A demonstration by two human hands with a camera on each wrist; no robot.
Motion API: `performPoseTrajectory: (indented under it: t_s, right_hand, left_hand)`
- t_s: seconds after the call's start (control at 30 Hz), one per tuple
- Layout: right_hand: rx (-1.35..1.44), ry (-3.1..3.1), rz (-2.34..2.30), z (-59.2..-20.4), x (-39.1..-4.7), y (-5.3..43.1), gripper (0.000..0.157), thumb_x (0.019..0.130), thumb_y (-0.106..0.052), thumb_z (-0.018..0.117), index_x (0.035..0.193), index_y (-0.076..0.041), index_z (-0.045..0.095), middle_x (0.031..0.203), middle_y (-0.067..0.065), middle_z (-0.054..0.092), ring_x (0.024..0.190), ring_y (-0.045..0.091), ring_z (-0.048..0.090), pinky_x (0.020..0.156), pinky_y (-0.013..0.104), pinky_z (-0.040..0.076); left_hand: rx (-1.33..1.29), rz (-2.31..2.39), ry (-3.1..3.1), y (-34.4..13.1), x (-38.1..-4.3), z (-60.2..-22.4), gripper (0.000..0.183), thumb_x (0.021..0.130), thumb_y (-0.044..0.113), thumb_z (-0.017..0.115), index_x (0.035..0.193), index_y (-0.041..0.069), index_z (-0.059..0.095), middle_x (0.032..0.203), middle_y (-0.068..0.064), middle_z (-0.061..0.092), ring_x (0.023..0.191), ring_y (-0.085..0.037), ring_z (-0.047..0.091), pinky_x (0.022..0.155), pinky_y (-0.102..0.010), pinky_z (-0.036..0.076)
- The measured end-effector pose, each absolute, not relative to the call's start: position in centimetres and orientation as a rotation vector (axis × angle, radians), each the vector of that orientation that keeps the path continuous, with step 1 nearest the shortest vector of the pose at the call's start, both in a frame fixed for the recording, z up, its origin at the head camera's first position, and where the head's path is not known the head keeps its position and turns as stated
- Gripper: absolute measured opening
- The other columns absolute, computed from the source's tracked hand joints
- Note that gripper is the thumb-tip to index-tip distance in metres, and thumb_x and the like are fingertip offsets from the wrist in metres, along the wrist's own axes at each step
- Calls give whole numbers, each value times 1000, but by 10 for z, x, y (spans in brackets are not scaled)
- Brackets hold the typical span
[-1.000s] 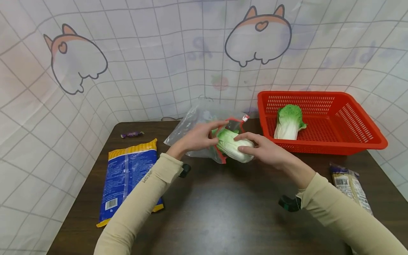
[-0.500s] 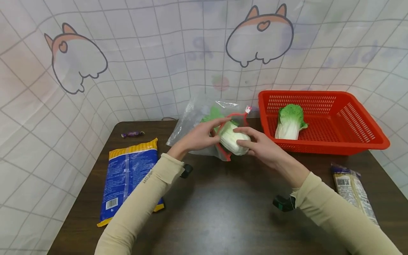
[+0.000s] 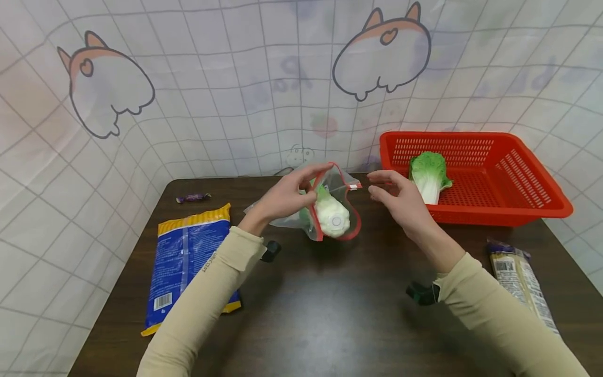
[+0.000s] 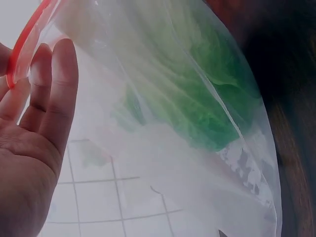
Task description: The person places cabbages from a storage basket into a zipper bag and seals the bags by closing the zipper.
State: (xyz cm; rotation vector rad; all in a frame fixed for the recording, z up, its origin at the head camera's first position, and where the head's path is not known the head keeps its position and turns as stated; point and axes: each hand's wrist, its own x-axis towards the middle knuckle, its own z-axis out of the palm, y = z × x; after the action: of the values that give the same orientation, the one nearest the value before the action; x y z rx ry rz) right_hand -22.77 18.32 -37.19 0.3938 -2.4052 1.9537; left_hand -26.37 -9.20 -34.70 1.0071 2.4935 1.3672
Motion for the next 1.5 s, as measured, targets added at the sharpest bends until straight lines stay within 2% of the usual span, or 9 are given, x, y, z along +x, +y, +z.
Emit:
performPoseTrajectory:
  t_s: [0.17,0.3,0.43,0.63,0.87,1.07,1.23,1.4,1.5]
  right_hand:
    - [149,-2140,2487,-383,-232,196,28,97,-15,61,125,-8,56,118,7,53,99,17,61,88,22,51]
    - [240,-2256,2420,-380,-227,193,37,98,-18,60,131,-3,52,122,11,52,103,22,59,88,24,51]
    - [310,-2359,2352,-375,-226,184,49,99,-21,59,140,1,43,128,15,49,107,24,58,90,27,51]
    - [238,-2397,2434,-377,-232,175,46,100,-19,57,141,-3,43,121,13,49,104,22,59,89,28,52]
    - [267,-2325,2506,-371,-237,163,39,98,-16,61,131,2,51,116,15,58,102,21,65,90,31,51]
    - [307,-2216,2524,-347,-244,157,30,94,-11,66,118,5,59,104,13,65,96,22,68,92,35,51]
    - [382,-1957,2546,-318,-250,158,26,90,-8,69,111,7,63,97,13,67,89,21,68,88,32,53]
    - [444,-1836,2541,-295,-250,153,31,88,-8,72,112,9,62,98,13,66,88,22,69,87,30,53]
    - [450,-1863,2521,-290,-250,147,34,88,-9,72,113,10,61,99,14,64,89,22,69,87,31,53]
  left_hand:
    - [1025,1315,2522,-89,-264,-348,67,88,4,52,147,34,45,127,10,55,65,-25,46,51,-32,34]
    - [1010,1286,2540,-88,-263,-348,66,88,6,53,147,35,44,118,5,59,64,-24,46,49,-31,34]
    - [1014,1293,2536,-89,-263,-347,65,89,7,53,148,33,44,122,4,58,65,-26,47,50,-32,34]
    - [1019,1342,2492,-92,-261,-347,65,90,6,53,147,35,44,129,10,54,63,-25,44,51,-32,34]
    - [1120,1381,2418,-98,-261,-343,62,90,5,51,148,27,45,141,12,50,70,-22,51,54,-32,35]
    - [1112,1512,2342,-111,-259,-335,62,91,3,50,148,28,45,144,10,47,87,-28,59,62,-32,43]
    - [1104,1653,2358,-126,-248,-331,54,97,9,54,146,30,48,135,5,55,79,-31,58,64,-34,47]
    - [1109,1799,2372,-134,-222,-333,59,96,0,56,151,13,38,152,-4,41,97,-30,63,74,-39,53]
    - [1040,1844,2432,-135,-203,-343,55,94,-4,58,146,1,38,144,-14,47,99,-32,62,76,-37,53]
